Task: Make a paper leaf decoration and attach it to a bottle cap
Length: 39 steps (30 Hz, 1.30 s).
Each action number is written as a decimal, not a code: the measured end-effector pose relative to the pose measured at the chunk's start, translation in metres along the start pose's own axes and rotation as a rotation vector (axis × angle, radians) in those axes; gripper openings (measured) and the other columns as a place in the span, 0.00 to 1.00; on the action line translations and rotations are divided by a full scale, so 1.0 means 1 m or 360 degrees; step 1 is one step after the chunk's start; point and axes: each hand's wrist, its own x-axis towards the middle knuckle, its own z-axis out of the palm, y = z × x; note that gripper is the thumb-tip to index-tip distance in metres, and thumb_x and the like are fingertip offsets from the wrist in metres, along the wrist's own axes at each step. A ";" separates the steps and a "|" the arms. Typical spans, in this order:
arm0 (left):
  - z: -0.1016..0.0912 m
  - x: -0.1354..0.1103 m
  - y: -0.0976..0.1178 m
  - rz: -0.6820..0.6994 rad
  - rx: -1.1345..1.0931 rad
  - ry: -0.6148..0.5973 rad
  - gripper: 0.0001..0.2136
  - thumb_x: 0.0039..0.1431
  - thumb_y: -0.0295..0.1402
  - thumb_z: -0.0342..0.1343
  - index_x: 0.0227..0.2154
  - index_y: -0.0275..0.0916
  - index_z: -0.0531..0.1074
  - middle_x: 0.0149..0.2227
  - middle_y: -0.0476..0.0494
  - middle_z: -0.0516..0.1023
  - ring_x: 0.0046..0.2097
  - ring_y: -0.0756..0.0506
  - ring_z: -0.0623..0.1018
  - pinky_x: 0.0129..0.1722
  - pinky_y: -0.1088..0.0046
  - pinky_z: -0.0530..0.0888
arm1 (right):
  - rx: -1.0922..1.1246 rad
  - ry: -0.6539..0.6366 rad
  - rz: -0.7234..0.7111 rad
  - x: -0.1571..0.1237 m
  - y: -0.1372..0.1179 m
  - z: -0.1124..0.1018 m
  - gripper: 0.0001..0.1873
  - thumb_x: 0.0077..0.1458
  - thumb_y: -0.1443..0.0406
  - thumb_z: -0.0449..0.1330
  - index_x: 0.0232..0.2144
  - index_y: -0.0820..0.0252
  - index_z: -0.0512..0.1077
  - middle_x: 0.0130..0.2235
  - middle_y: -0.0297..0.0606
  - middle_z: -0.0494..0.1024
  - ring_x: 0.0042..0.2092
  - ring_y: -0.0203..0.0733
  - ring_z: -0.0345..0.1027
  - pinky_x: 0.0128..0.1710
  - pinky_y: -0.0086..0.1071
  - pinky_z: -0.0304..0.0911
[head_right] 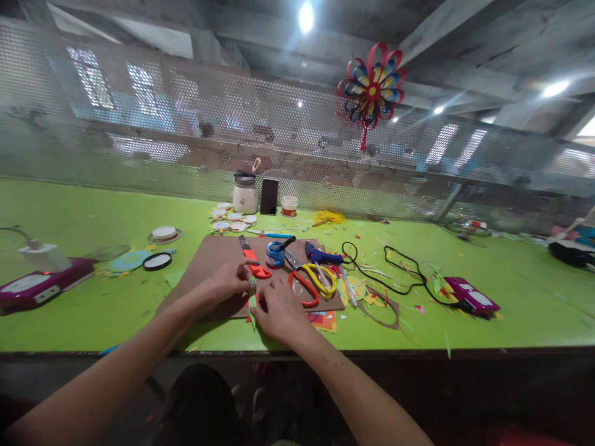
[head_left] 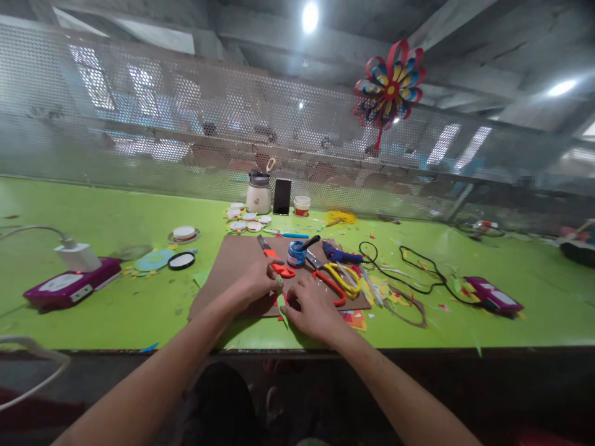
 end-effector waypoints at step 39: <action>-0.095 -0.048 -0.006 0.0028 0.0849 0.0228 0.16 0.55 0.43 0.48 0.23 0.38 0.74 0.25 0.45 0.77 0.30 0.44 0.73 0.31 0.71 0.65 | 0.1697 -0.0053 0.0556 0.038 0.005 -0.008 0.10 0.42 0.63 0.66 0.24 0.62 0.70 0.21 0.29 0.71 0.22 0.30 0.60 0.25 0.26 0.56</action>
